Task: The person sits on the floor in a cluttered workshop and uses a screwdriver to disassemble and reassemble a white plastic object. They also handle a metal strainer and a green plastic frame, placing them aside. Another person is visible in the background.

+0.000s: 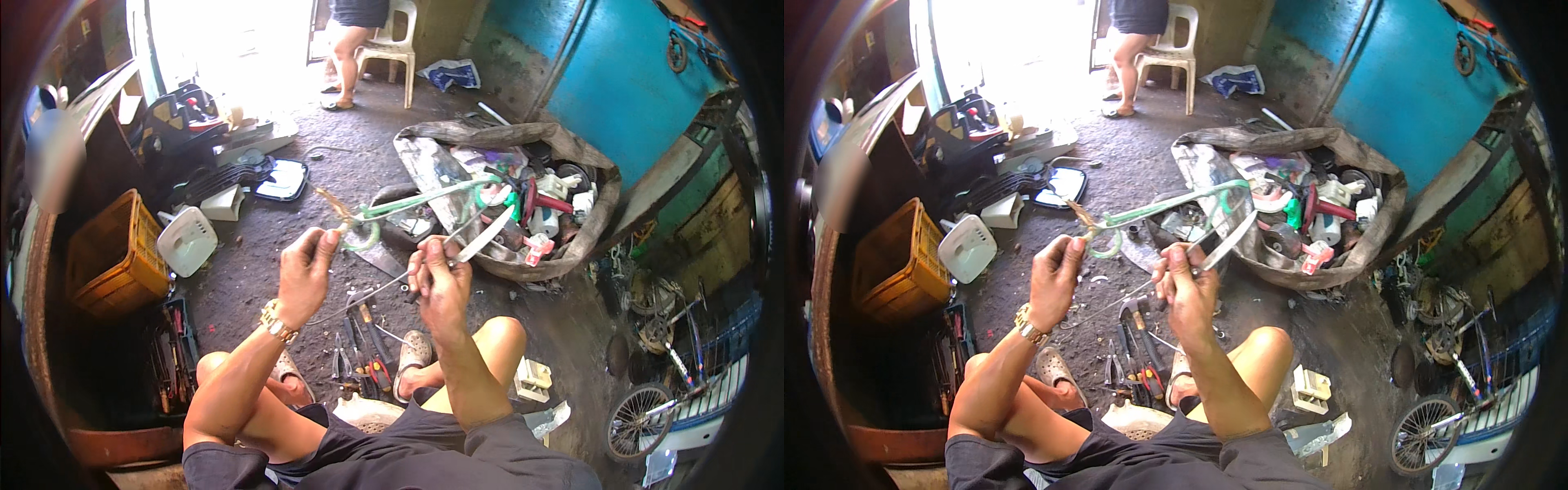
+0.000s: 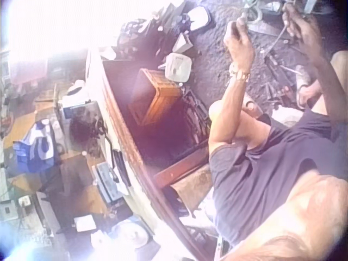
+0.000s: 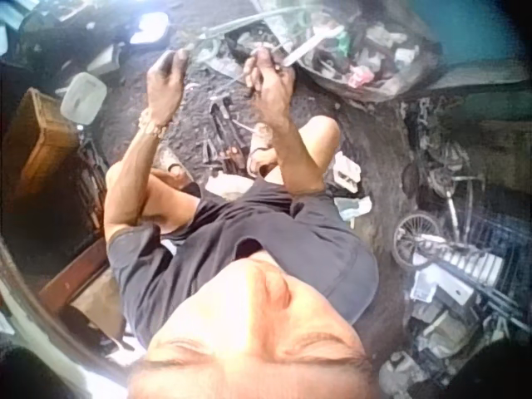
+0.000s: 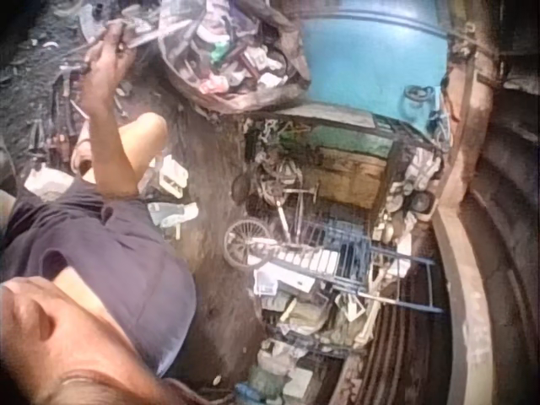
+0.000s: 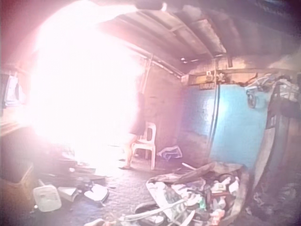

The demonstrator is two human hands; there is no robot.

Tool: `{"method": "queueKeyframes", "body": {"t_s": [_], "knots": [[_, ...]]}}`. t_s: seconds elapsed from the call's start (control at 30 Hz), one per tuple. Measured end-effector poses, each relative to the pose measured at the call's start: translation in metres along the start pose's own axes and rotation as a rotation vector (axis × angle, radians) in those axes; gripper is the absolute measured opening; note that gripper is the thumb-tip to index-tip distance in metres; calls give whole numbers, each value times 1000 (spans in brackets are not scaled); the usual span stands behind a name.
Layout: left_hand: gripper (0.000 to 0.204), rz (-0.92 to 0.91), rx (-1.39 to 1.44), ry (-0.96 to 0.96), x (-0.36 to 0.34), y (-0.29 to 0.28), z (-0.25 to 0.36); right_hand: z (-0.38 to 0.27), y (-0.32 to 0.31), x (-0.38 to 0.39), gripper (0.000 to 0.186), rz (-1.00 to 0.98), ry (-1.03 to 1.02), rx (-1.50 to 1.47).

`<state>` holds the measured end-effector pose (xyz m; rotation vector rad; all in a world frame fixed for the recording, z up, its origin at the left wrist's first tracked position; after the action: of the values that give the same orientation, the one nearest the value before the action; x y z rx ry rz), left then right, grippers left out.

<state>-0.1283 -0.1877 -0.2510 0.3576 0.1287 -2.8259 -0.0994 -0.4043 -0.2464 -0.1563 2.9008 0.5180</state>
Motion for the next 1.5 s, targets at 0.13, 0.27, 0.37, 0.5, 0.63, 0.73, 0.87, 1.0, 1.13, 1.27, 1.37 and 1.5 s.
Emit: {"method": "queueKeyframes", "body": {"t_s": [0.13, 0.27, 0.37, 0.5, 0.63, 0.73, 0.87, 1.0, 1.13, 1.27, 1.37, 1.5], "knots": [[39, -60, 69, -6, 7, 4, 3, -3, -1, 0, 21, -12, 34, -70], [37, -115, 136, -122, 10, 7, 4, 4, -10, -1, 25, -17, 66, -42], [34, -148, 181, -163, 9, 6, -3, 13, -16, -2, 26, -41, 110, 53], [29, -112, 335, -308, 8, -15, -28, 19, -12, -7, 29, -23, 243, 276], [31, 19, 317, -341, -2, -44, -28, 57, -47, 8, 33, -41, 388, 442], [32, 54, -175, -57, -3, -61, -20, 84, -68, 37, 30, -76, 445, 380], [22, 45, -294, 3, 16, -56, -12, 66, -55, 62, 32, -45, 352, 260], [19, 26, -297, 91, 29, -48, -8, 41, -54, 54, 29, -32, 210, 244], [23, -6, -145, -20, 33, -43, -9, 25, -63, 42, 24, 40, 162, 224], [26, -49, 53, -149, 32, -38, -10, 19, -74, 44, 23, 83, 163, 200], [26, -71, 115, -223, 31, -39, -10, 20, -81, 48, 22, 82, 158, 241], [29, -97, 177, -266, 28, -43, -14, 23, -83, 50, 21, 92, 178, 233]]}}
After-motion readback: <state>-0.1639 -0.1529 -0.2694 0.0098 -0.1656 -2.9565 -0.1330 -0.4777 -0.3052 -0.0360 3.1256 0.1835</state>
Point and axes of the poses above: each hand's wrist, its own x-axis away from the middle knuckle, its own y-axis out of the palm, z = x × y, the point moved 3 cm from there along -x, towards the middle knuckle, and after that the axes turned 9 degrees about x, right-handed, at the moved point
